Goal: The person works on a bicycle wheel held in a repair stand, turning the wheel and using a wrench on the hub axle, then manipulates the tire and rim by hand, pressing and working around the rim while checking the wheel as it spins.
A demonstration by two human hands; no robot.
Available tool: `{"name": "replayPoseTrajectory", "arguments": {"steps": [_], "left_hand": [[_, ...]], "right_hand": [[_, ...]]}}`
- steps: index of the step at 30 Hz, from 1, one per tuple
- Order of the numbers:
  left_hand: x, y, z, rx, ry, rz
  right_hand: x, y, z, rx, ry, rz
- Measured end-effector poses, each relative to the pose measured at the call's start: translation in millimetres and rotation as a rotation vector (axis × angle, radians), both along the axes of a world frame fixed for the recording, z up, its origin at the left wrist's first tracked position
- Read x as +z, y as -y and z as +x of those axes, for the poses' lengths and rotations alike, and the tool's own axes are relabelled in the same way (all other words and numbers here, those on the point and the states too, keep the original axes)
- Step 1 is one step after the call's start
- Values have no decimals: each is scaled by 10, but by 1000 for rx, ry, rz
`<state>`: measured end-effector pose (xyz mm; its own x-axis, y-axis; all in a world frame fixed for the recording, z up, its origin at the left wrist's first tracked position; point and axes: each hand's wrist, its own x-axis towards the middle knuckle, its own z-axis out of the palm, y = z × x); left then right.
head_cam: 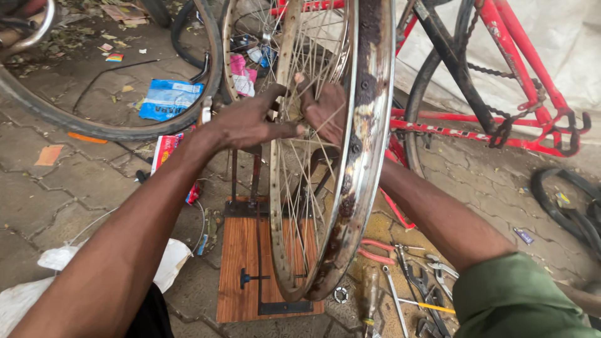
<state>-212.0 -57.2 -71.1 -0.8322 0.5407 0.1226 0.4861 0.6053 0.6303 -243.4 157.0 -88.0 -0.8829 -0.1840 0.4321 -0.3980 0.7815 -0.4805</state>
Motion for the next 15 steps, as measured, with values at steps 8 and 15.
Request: {"name": "replayPoseTrajectory", "arguments": {"steps": [8, 15], "left_hand": [[38, -158, -180, 152, 19, -157], [-98, -167, -236, 228, -50, -40]], "right_hand": [[313, 70, 109, -261, 114, 318], [596, -568, 554, 131, 404, 6]]}}
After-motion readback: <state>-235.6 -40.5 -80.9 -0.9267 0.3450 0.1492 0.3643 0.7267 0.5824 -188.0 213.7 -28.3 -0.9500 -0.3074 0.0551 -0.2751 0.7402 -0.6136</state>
